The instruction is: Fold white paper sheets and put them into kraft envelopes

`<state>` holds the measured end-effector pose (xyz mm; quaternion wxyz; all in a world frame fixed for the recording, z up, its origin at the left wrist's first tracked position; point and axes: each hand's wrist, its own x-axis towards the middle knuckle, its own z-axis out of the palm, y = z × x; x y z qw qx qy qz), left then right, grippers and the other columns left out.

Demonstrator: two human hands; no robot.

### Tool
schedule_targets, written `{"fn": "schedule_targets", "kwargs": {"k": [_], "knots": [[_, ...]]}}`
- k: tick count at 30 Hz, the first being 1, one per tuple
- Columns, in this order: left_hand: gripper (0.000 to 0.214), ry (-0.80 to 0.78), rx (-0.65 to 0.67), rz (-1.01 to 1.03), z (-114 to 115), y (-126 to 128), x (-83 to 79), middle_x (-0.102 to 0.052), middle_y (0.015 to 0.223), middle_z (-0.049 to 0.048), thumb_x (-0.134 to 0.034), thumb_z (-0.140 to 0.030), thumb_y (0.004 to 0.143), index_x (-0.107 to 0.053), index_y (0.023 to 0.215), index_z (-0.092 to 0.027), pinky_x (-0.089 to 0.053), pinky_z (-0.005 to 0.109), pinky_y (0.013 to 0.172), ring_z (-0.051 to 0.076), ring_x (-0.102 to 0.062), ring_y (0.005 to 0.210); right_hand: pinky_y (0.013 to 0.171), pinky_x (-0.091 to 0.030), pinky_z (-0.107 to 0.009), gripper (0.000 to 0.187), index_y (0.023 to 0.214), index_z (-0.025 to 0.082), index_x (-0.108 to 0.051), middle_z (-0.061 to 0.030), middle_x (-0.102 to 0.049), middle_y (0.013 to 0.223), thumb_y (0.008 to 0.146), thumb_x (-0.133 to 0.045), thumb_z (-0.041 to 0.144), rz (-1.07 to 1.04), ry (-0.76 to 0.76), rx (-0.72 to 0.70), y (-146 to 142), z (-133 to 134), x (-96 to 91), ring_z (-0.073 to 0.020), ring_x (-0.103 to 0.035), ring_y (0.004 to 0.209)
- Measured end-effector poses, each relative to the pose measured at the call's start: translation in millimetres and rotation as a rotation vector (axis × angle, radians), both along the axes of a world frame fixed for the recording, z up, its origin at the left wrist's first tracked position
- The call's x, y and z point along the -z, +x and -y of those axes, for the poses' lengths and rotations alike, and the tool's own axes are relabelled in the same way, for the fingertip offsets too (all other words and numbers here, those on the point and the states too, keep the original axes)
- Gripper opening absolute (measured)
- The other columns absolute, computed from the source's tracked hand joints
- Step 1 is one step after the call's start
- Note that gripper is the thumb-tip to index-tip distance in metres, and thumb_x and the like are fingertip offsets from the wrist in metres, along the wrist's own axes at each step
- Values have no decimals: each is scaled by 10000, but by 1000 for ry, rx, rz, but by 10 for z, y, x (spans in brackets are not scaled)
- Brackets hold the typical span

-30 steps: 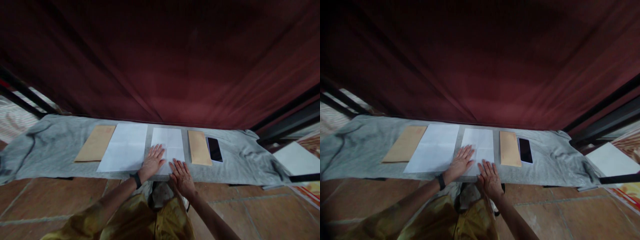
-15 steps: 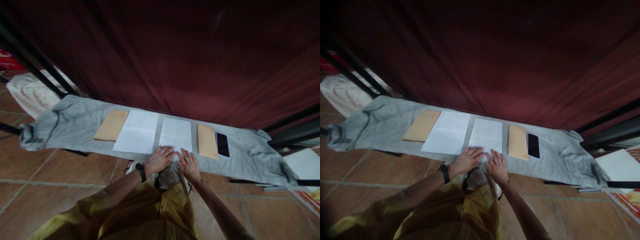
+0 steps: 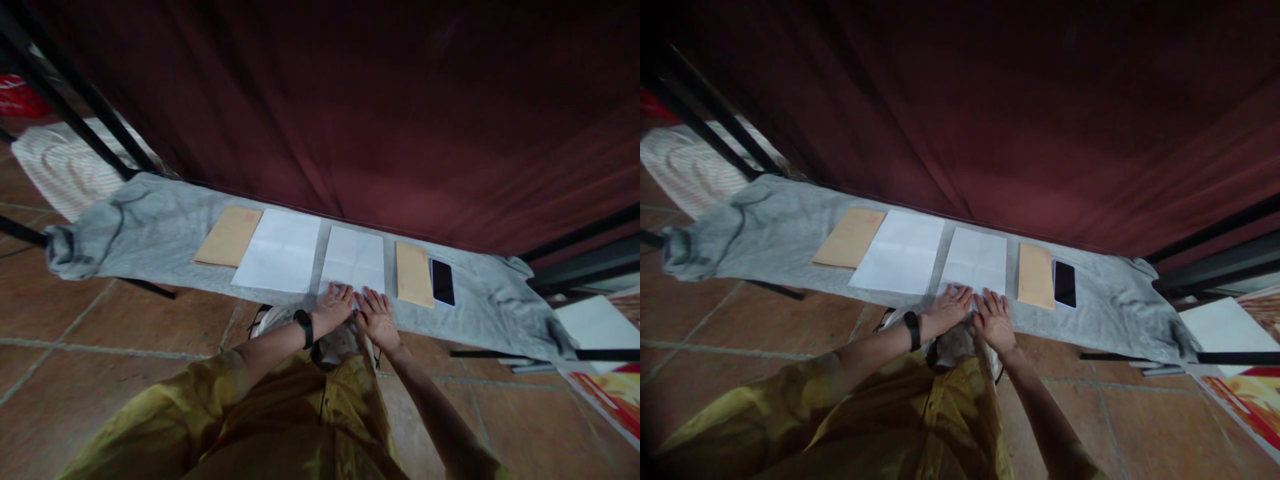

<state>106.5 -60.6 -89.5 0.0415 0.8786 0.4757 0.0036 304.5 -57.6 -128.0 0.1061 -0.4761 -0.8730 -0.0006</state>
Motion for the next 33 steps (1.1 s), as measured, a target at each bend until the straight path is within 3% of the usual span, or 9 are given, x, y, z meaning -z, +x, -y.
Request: {"fn": "schedule_targets", "kwargs": {"k": [3,7,10,14,19,25,30,33], "knots": [[551,40,-24,-32,23,26,-38,-470,1535,218,-315,-37,922,-522,1430,-87,-376,661,1130,358,-430,1437,1191,-268,-530,473,1447,211,-544,-132,-459,1557,992,-474,319,15,-14,1,-15,2,-38,-301,-374,1451],[549,90,-8,-90,30,22,-56,-493,1518,217,-337,-16,912,-529,1422,-79,-425,566,1134,325,-474,1410,1197,-251,-533,502,1463,200,-522,-136,-439,1570,972,-488,299,29,-25,-6,-16,9,-33,-305,-358,1460],[538,112,13,-139,35,32,-27,-502,1510,216,-346,-16,917,-530,1420,-72,-467,503,1109,307,-494,1398,1202,-232,-540,510,1466,200,-518,-137,-434,1572,966,-489,295,20,-18,4,-23,24,-4,-309,-355,1461],[523,129,8,-142,68,69,50,-491,1503,256,-347,-29,929,-510,1426,-32,-466,503,1109,319,-474,1412,1206,-220,-551,521,1472,209,-513,-137,-441,1569,959,-500,297,18,-34,19,-46,33,-28,-318,-376,1449],[509,94,54,-111,68,25,58,-498,1488,275,-357,-26,930,-512,1414,-6,-460,502,1114,330,-475,1408,1180,-313,-513,533,1465,195,-523,-162,-457,1553,941,-544,287,85,-132,-27,-44,-76,-220,-324,-438,1415],[535,16,47,0,11,-44,-65,-534,1470,242,-389,15,893,-542,1398,-79,-432,476,1134,290,-495,1399,1146,-413,-431,573,1450,173,-532,-185,-480,1529,882,-601,151,156,-212,-137,-21,-241,-377,-280,-510,1373],[545,-50,-17,27,-26,-71,-74,-511,1515,179,-365,-15,916,-526,1421,-142,-402,474,1150,273,-468,1419,1140,-445,-381,477,1368,177,-617,-141,-573,1460,906,-542,86,17,-227,-112,76,-284,-361,-222,-575,1320],[568,-64,-66,61,-38,-230,-59,-506,1527,147,-374,-7,905,-518,1427,-177,-366,471,1176,243,-451,1431,1098,-490,-348,377,1259,212,-702,-80,-676,1344,953,-501,119,-144,-272,-47,202,-226,-366,-196,-657,1213]]}}
